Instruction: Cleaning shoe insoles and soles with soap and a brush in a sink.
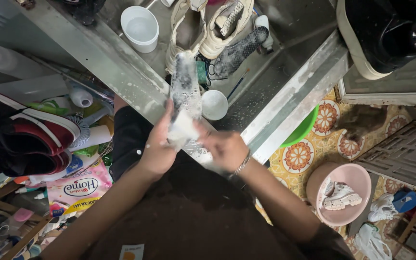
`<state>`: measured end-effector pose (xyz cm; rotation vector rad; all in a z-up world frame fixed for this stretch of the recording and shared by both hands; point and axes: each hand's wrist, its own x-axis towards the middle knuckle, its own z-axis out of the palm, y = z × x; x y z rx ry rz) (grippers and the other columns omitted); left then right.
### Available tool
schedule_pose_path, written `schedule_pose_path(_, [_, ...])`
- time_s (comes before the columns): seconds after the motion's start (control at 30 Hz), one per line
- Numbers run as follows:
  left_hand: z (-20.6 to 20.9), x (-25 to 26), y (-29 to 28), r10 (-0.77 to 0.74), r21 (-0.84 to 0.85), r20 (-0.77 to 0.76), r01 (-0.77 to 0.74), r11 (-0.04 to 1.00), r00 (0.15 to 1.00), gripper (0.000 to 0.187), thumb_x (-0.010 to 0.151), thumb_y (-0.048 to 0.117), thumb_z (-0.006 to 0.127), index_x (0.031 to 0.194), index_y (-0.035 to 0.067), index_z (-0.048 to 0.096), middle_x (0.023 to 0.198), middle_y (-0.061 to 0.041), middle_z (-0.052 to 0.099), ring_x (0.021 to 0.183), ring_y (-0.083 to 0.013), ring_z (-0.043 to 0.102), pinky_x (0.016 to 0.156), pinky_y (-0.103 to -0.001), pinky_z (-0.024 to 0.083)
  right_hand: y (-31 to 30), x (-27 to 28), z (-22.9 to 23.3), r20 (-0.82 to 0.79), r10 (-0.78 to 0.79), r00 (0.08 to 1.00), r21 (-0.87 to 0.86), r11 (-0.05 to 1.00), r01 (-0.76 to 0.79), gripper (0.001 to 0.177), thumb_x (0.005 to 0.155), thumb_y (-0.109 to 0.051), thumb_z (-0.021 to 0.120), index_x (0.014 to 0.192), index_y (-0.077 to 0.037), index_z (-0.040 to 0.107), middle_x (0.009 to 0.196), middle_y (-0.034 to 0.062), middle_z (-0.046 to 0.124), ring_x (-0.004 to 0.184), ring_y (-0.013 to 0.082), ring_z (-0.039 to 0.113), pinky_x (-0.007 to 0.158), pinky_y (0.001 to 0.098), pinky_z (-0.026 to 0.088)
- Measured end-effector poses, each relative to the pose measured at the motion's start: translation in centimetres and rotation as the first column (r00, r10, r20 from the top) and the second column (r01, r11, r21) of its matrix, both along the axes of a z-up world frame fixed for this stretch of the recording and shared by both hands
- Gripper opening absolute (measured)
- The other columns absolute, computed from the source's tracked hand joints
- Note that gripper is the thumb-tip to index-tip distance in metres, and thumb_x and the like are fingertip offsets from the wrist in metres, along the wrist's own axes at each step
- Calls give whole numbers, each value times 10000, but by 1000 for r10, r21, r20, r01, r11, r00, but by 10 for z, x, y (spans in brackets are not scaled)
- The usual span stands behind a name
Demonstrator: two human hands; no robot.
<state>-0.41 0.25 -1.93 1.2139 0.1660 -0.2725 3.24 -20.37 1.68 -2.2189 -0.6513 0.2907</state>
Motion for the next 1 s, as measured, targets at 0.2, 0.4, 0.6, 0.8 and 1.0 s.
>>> schedule_pose_path(0.2, [-26, -4, 2, -4, -66, 211, 19, 998, 977, 933, 898, -46, 540, 1679, -13, 30, 1766, -123, 175, 1606, -182, 232, 1303, -338, 212, 0, -18, -8, 49, 16, 999, -1, 1000, -16, 337, 916, -133, 751, 1249, -174, 723, 731, 134, 700, 618, 261, 704, 612, 375, 572])
schedule_pose_path(0.4, [-7, 2, 0, -54, -199, 142, 82, 977, 988, 1056, 935, 95, 645, 1664, 30, -116, 1685, -146, 258, 1494, -208, 351, 1242, -359, 295, 2, -9, -4, 49, -65, 997, -83, 994, 68, 412, 908, -116, 747, 1317, -83, 709, 735, 166, 695, 603, 301, 693, 579, 398, 558])
schedule_pose_path(0.6, [-12, 2, 2, -73, -97, 124, 86, 992, 990, 1043, 974, 149, 678, 1699, 32, -62, 1564, -120, 422, 1329, -191, 474, 1169, -347, 383, -12, -13, -25, 118, -25, 993, -8, 1000, 26, 394, 879, -86, 727, 1270, -133, 737, 863, 133, 737, 696, 278, 736, 655, 367, 602])
schedule_pose_path(0.8, [-35, -2, 8, -70, -277, 64, 85, 957, 996, 1089, 945, 106, 680, 1734, 55, -68, 1349, -167, 514, 1200, -241, 547, 1092, -380, 434, 3, -19, -7, 142, -9, 990, -38, 999, 15, 375, 842, -133, 748, 1214, -169, 767, 848, 121, 743, 661, 300, 721, 623, 399, 586])
schedule_pose_path(1.0, [2, 25, -4, -101, 23, 110, 99, 995, 989, 952, 780, -63, 614, 1630, -35, 187, 1677, -143, 329, 1506, -194, 355, 1215, -317, 271, -59, 0, -39, 162, -435, 886, -74, 890, 451, 403, 983, -160, 732, 1379, -106, 675, 1063, 137, 751, 810, 193, 726, 729, 328, 565])
